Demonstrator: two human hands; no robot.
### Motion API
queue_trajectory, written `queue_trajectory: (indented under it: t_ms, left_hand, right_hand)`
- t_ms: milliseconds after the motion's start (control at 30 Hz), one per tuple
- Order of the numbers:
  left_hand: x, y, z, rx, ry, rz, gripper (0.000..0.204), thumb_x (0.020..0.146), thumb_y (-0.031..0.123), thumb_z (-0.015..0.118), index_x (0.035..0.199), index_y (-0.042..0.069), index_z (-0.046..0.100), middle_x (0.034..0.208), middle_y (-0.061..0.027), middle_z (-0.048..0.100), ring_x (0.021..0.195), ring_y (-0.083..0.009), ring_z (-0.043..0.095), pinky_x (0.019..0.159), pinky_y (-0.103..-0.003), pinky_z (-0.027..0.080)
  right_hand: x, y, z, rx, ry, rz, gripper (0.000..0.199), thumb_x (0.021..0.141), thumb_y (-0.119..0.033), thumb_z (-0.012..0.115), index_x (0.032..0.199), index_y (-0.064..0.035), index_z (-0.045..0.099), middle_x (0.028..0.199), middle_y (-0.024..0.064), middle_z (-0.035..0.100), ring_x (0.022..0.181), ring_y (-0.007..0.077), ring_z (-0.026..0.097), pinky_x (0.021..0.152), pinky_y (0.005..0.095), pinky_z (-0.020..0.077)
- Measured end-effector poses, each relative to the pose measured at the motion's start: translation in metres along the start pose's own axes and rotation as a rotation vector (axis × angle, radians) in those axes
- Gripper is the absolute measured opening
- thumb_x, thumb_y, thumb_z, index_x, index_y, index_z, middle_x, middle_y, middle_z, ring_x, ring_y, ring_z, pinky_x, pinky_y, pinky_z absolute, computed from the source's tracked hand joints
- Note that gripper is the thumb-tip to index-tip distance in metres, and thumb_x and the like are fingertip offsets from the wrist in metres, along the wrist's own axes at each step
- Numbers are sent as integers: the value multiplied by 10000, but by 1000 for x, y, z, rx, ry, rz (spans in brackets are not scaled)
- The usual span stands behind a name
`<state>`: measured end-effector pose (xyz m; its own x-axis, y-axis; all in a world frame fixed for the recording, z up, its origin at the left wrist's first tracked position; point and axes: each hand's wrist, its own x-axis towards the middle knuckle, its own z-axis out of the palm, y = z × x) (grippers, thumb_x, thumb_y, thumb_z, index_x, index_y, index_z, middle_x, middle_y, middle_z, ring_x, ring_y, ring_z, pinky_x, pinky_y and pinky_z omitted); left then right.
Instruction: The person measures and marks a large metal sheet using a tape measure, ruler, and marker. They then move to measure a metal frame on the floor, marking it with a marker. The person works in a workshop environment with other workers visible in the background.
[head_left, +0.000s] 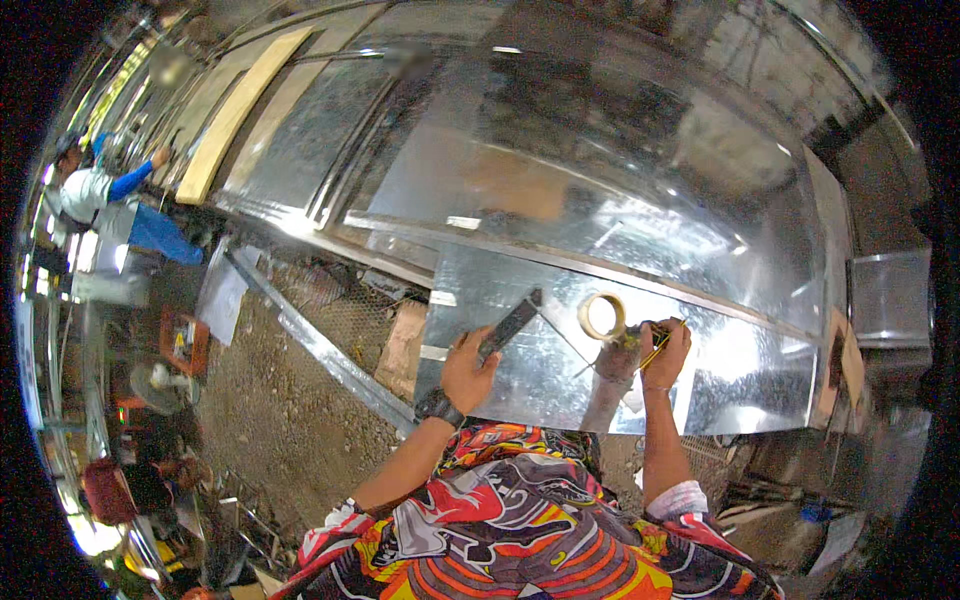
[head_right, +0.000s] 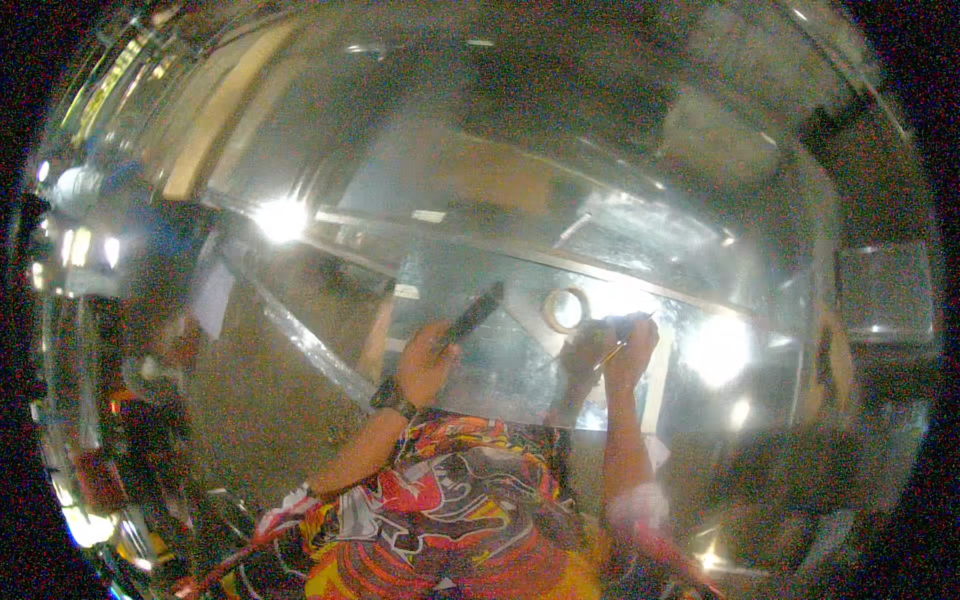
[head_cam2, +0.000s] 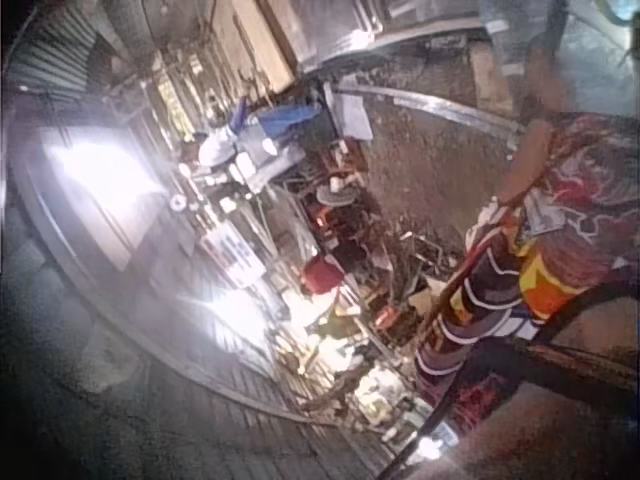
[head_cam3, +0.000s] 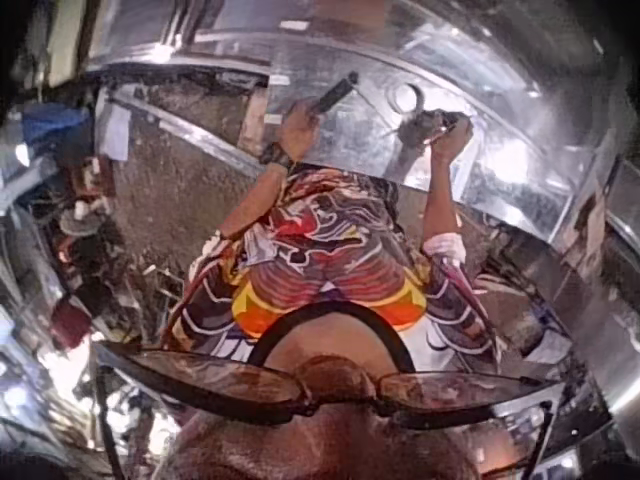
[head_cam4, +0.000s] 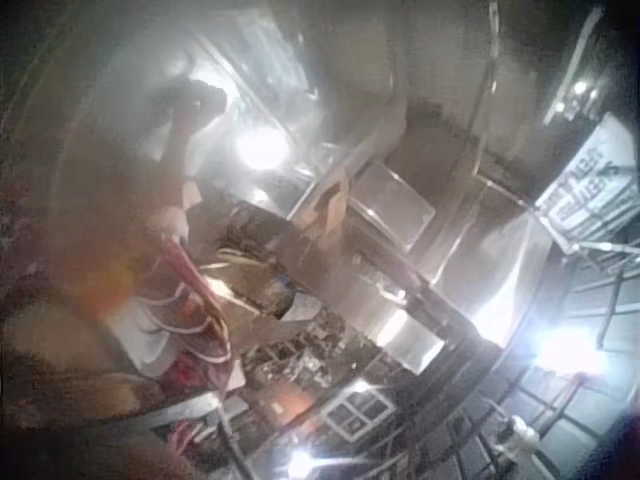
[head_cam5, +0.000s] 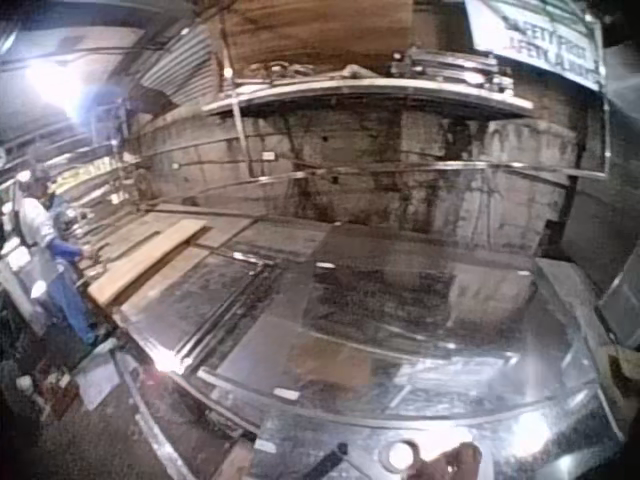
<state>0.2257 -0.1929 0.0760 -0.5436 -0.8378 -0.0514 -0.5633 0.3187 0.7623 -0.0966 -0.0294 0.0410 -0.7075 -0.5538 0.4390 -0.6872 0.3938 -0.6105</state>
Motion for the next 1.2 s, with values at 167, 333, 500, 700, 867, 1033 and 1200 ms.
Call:
queue_trajectory:
  t_ms: [167,333,500,700,867,1033,1200]
  left_hand:
    - [71,13,22,434,-137,-7,799,837,390,784,1478,88,416,1405,-208,501,1269,-451,511,1052,-535,435]
    - [115,-29,37,572,-437,-95,735,849,434,765,1421,84,465,1377,-220,509,1263,-422,524,1040,-519,448]
    - [81,18,9,384,-155,-100,617,830,339,778,1323,88,504,1322,-231,533,1117,-443,608,930,-524,518]
    - [-20,2,-37,123,154,-154,633,800,275,779,1332,103,484,1234,-203,620,1054,-434,657,837,-497,561]
    - [-66,-76,-76,75,226,-259,727,807,358,826,1384,63,497,1116,-197,710,999,-362,702,871,-436,544]
    - [-59,-141,-118,-351,140,-552,513,878,381,799,1155,-23,646,1048,-119,702,940,-191,645,846,-353,516]
    - [-44,-180,-106,-505,98,-587,441,902,375,782,1057,-20,663,993,-44,660,925,-122,568,812,-308,489]
  right_hand:
    - [-4,57,15,-144,240,81,338,854,-198,808,1013,-7,579,1066,188,545,969,354,551,882,462,461]
    - [-20,17,26,-159,80,30,331,853,-173,777,1047,-17,560,1100,200,541,1038,389,529,911,477,447]
    - [-41,10,8,-27,-76,221,381,873,-266,748,1085,-8,566,1267,266,545,1217,447,492,1040,538,388]
    - [-51,-104,-5,145,-833,41,426,803,-199,838,1081,-19,570,1266,262,584,1190,452,549,1011,513,446]
    - [-99,-122,43,295,-846,-212,417,798,-179,832,1111,-47,590,1163,215,616,1093,421,584,944,497,485]
    - [-118,-165,86,231,-827,-485,347,883,-219,675,1190,-62,640,1220,209,651,1138,414,600,1004,517,444]
    - [-125,-186,95,14,-726,-512,322,787,-118,772,1090,-82,671,1320,103,662,1222,332,576,1013,511,440]
